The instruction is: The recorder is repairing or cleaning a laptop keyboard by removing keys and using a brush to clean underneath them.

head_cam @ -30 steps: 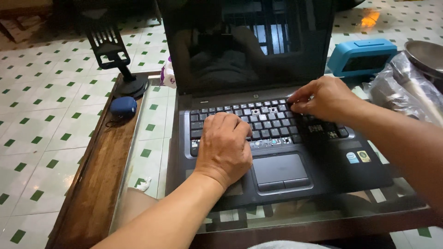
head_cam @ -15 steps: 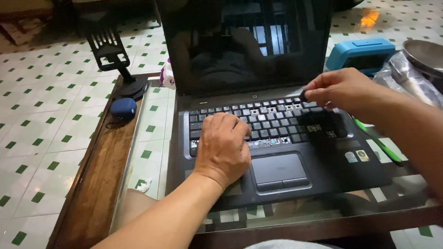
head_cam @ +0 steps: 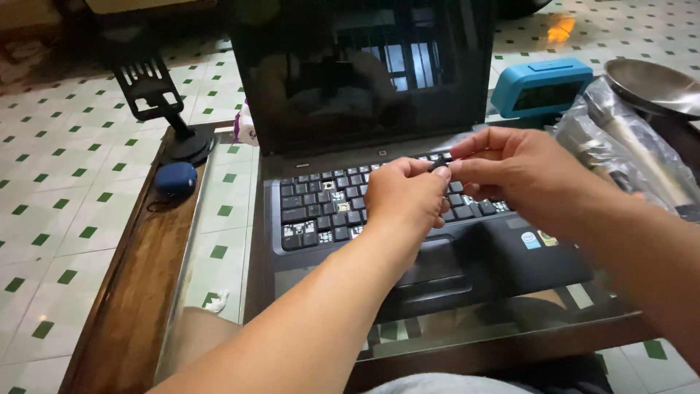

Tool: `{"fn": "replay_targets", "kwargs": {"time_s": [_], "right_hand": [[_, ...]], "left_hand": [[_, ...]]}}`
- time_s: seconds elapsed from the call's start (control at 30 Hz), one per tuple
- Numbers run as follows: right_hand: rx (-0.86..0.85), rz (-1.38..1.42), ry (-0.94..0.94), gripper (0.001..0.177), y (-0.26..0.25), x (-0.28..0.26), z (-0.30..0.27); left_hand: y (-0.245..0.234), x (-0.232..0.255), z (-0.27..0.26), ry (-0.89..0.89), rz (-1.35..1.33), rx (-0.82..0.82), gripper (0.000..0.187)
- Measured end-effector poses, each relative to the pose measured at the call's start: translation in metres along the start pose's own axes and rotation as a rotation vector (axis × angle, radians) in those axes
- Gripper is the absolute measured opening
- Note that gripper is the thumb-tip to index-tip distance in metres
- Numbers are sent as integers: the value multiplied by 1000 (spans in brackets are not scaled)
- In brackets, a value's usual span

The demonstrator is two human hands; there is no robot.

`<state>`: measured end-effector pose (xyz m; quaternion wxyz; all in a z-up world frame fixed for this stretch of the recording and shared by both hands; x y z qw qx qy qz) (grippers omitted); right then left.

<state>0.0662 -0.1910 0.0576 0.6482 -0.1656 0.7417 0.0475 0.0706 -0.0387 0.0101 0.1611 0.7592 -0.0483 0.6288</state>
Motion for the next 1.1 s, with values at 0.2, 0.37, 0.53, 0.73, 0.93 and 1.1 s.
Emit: {"fn": "replay_targets", "kwargs": {"time_s": [0.2,0.37,0.53,0.73,0.93,1.1], "right_hand": [[454,-944,385,29,-109,31,-12],[315,-985,608,33,-133,85,-17],[463,-828,509,30,-111,56,-36],[110,-463,203,25,-9,6,-33],[-62,-162,134,22,36,5,-26],[-165,-245,193,23,46,12,-22]], "left_hand": [[-14,6,-10,-2,-242,35,14],[-26,-6,-18,-61,-442,-4,15],[-44,-8,-34,-74,-582,88,14],[-48,-1,-40,-32,-585,79,18],[-55,-2,-40,-52,-593,152,25],[-52,-14,-25,-43,-763,61,25]]}}
Point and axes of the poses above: each hand's wrist, its own z-axis towards the middle knuckle, its own y-axis out of the palm, x = y × z, the point moved 10 cm from there along z, towards the middle knuckle, and after that the axes turned 14 degrees about -x, right-handed, at the moved point
